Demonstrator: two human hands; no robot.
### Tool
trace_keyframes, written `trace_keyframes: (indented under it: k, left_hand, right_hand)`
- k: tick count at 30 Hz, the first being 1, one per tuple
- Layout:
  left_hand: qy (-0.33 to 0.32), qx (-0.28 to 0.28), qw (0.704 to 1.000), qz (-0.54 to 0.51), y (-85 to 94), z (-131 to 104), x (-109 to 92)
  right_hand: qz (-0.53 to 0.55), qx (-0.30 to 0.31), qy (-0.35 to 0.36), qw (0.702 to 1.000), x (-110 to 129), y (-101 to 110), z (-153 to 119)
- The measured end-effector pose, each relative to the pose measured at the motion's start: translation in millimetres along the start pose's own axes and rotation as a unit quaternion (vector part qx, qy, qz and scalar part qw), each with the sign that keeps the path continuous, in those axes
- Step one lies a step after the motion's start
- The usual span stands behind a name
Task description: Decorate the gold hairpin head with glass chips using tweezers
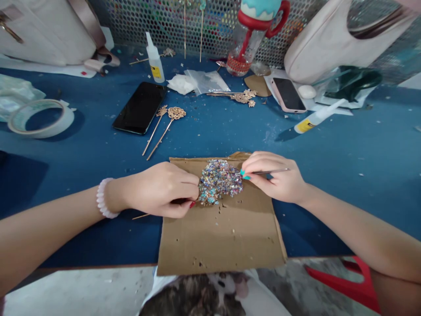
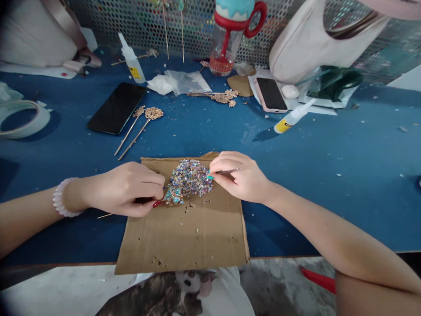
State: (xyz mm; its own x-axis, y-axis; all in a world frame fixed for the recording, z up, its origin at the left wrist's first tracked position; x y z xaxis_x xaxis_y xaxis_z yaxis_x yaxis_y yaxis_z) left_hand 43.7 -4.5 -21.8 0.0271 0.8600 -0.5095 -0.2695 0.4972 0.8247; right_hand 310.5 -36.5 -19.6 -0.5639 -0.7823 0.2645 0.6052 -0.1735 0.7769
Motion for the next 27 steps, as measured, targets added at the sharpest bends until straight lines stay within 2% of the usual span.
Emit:
trace_keyframes:
  k: [27]
  left_hand:
    - [-0.003, -0.001, 1.000, 0.009, -2.0, -1.7, 1.4]
  right_hand:
    - [-0.005, 0.020, 0.021, 1.000, 1.9, 2.6, 0.1]
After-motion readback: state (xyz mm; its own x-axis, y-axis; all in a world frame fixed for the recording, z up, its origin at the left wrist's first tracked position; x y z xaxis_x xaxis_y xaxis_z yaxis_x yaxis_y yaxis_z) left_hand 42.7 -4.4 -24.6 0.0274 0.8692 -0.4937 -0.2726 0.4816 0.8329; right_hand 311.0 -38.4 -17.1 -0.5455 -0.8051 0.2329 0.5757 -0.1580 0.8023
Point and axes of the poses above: each hand's wrist, its own z-axis towards the middle knuckle, its own y-axis out of the back of the hand, x = y × z, the point moved 2 cm from there along z, towards the middle knuckle, and after that the axes turned 11 degrees about -z, right-handed, at the moved point
